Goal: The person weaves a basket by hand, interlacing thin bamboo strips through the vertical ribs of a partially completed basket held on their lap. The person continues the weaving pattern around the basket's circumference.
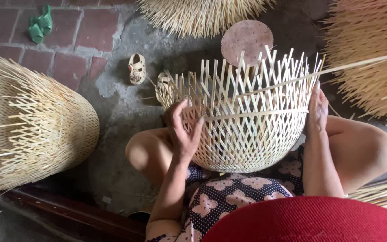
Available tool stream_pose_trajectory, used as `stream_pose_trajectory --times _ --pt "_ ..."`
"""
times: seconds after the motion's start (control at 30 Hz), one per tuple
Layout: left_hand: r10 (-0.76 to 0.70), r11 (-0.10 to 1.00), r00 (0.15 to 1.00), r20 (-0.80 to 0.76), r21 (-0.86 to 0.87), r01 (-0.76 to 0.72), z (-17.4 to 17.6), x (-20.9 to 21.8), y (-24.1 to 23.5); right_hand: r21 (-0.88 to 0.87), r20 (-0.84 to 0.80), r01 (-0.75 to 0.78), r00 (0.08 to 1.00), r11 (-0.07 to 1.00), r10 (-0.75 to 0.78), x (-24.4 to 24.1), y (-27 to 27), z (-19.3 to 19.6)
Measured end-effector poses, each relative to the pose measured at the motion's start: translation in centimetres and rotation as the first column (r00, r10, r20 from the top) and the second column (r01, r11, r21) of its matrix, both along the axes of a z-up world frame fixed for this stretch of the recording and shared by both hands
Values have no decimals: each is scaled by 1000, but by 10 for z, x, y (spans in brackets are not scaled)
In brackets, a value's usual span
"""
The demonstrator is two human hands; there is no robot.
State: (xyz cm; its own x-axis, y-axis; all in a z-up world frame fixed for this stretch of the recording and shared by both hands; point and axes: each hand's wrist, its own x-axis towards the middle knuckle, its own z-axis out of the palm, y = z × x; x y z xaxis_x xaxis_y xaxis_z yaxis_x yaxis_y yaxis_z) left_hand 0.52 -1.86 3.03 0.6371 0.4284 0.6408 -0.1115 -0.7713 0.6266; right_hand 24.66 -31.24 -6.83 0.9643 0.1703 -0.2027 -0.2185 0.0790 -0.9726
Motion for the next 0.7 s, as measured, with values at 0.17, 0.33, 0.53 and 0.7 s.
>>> stream_pose_trajectory --times 0.17,0.33,0.53,0.7 --pt "-197 974 978 -68 97 203 6 48 -18 150 -33 29 999 988 -24 1 3 -4" --pt "-261 945 952 -161 161 286 27 60 -24 101 240 49 968 994 -72 15 -3 -28" --pt "-234 953 953 -193 148 264 38 66 -27 19 626 464 685 886 -372 -7 -4 -10" --pt "-177 969 971 -162 143 201 40 71 -35 -185 844 437 529 880 -85 -38 5 37"
